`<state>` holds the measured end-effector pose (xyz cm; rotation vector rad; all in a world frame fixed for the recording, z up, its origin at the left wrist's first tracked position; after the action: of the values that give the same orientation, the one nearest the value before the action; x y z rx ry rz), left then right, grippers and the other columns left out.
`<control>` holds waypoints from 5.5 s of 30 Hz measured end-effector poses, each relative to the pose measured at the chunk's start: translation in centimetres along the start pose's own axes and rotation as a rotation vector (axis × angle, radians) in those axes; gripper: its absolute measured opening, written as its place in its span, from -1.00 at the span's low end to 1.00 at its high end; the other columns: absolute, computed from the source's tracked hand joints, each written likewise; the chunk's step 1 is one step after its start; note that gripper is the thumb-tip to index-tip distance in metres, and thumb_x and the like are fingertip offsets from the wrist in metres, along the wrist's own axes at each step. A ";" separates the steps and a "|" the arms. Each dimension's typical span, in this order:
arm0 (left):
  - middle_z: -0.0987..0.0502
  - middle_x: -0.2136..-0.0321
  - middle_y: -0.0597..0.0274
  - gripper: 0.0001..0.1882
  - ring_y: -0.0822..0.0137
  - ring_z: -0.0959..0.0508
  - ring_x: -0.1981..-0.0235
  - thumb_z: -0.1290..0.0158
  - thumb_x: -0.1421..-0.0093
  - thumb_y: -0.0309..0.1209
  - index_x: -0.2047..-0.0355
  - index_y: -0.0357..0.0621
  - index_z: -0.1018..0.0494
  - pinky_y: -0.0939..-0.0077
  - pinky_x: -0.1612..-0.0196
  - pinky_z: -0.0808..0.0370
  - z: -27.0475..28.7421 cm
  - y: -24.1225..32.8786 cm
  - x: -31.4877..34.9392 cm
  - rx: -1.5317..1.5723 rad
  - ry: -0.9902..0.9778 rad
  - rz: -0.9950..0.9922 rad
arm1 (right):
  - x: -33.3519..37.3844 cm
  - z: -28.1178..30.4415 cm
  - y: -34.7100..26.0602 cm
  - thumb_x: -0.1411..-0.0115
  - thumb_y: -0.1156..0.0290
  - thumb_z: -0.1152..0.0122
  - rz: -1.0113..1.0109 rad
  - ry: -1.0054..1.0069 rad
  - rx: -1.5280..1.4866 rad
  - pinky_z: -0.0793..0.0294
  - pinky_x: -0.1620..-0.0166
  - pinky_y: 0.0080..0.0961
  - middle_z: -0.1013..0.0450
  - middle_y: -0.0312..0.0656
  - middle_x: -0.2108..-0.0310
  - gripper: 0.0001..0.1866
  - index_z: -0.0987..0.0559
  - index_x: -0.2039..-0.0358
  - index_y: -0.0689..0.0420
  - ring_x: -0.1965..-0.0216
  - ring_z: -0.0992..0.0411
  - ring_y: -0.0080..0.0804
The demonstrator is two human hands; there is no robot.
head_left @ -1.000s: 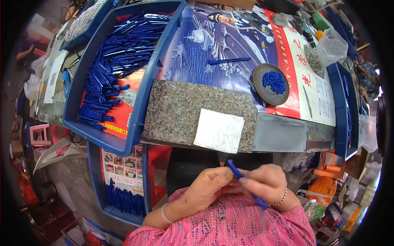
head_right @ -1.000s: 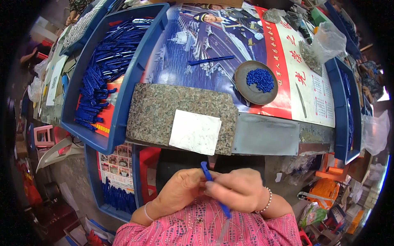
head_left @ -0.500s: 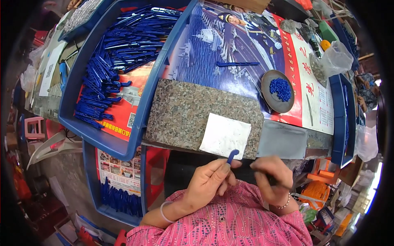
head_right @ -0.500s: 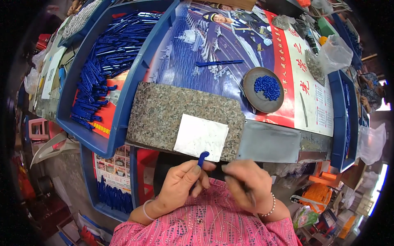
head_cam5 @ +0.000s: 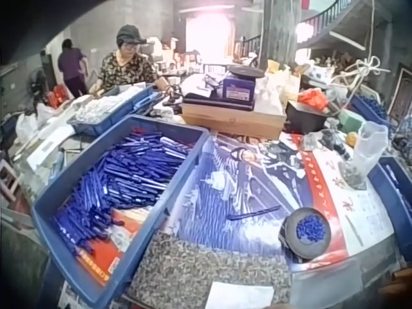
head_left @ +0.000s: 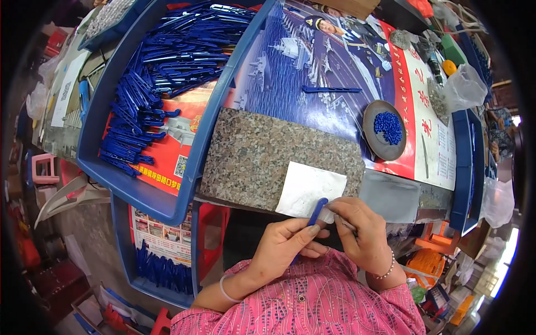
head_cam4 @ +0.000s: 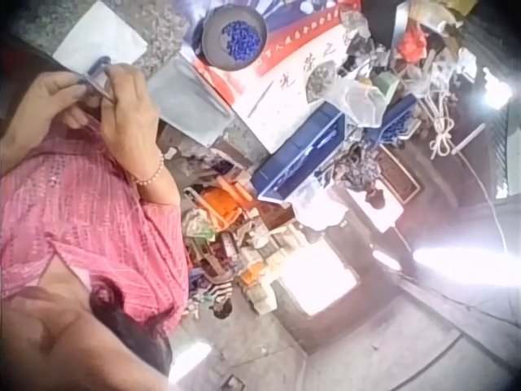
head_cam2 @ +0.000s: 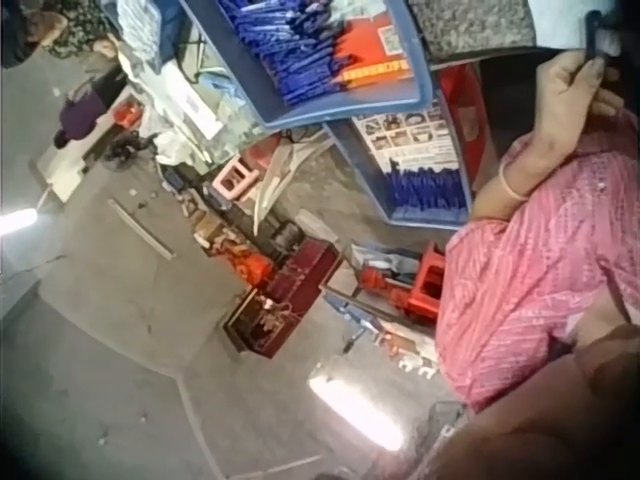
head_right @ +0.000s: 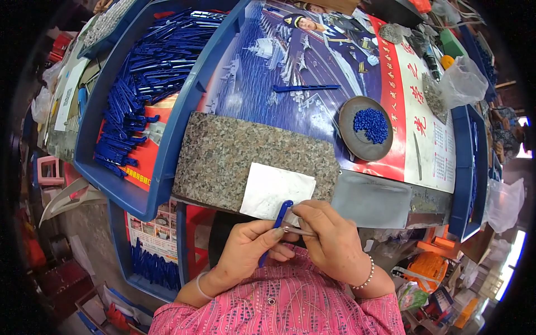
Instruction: The worker is assembling small blue plastic pen components on a white square card at a manual workstation.
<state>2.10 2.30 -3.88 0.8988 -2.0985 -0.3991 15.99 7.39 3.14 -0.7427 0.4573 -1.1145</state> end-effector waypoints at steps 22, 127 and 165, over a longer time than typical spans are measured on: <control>-0.37 0.70 0.43 -0.70 0.67 -0.28 0.64 0.06 -0.28 -0.35 0.55 -0.27 -0.42 0.71 0.63 -0.20 -0.1 0.4 -0.2 -0.227 0.143 -0.053 | -0.9 -1.1 -0.7 0.22 0.55 -0.19 0.370 -0.254 0.437 -0.41 0.54 -0.50 -0.35 -0.11 0.26 -0.44 -0.46 0.07 0.32 0.47 -0.43 -0.36; -0.38 0.69 0.37 -0.73 0.65 -0.25 0.73 0.19 -0.34 -0.30 0.31 -0.24 -0.41 0.75 0.68 -0.16 -0.7 0.0 0.0 -0.205 0.127 -0.013 | -0.8 0.2 0.4 0.01 0.66 -0.10 0.009 -0.170 -0.106 -0.40 0.45 -0.54 -0.43 -0.15 0.37 -0.65 -0.49 0.14 0.21 0.47 -0.45 -0.36; -0.50 0.51 0.23 -0.88 0.57 -0.49 0.49 0.06 -0.22 -0.50 0.25 -0.28 -0.34 0.67 0.45 -0.42 -2.7 -0.7 3.8 -0.676 0.114 -0.250 | 5.1 -2.7 2.0 -0.11 0.54 -0.12 -0.447 -0.114 -0.854 -0.35 0.41 -0.77 -0.45 -0.31 0.47 -0.88 -0.48 0.32 0.26 0.45 -0.38 -0.72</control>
<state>2.90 -0.90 -0.47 0.7426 -1.5762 -1.0816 17.43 2.38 0.00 -1.7109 0.6996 -1.2735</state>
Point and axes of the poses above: each hand's wrist, its own x-axis away from the middle knuckle, its own z-axis out of the back of the hand, y = z × x, the point moved 4 cm from there along -x, towards the middle knuckle
